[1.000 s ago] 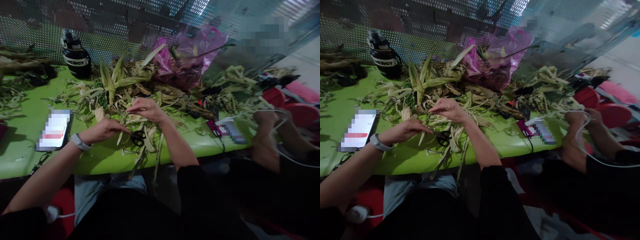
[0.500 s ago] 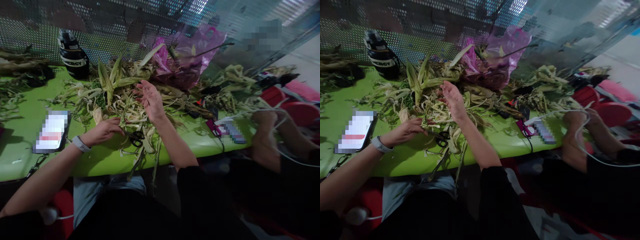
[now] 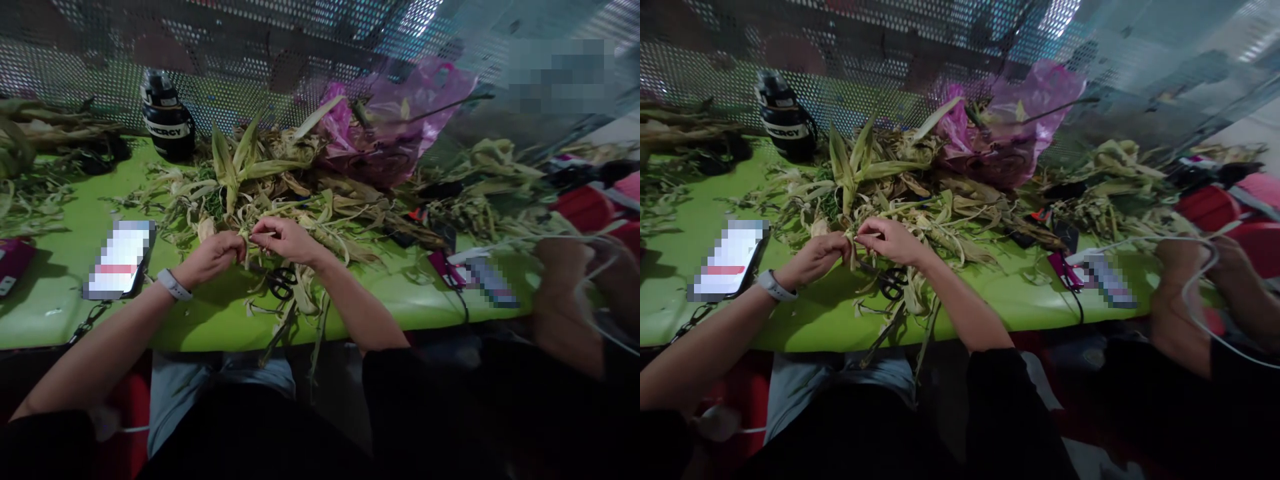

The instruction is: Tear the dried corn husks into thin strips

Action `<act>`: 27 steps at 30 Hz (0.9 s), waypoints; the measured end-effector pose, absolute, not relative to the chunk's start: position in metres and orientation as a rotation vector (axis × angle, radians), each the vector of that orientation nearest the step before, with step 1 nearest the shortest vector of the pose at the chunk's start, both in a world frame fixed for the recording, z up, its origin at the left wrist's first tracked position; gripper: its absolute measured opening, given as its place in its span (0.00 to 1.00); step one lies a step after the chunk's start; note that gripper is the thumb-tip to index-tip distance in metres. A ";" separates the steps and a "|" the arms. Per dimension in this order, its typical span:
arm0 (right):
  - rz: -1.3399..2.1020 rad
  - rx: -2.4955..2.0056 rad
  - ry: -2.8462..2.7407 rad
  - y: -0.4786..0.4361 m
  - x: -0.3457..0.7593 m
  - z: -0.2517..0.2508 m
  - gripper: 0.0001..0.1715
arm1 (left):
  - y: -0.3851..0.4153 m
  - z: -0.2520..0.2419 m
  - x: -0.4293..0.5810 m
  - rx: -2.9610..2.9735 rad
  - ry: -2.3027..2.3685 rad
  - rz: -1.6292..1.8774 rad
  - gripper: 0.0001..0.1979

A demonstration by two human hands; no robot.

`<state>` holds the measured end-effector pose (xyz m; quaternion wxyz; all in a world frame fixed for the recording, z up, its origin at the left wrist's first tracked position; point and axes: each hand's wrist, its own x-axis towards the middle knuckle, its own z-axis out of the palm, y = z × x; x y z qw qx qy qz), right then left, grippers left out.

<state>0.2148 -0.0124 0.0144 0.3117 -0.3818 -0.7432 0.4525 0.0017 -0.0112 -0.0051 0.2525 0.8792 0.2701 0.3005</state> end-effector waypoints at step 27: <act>0.646 -1.081 -1.589 -0.013 0.229 0.027 0.19 | 0.027 -0.010 -0.027 2.176 1.514 1.213 0.05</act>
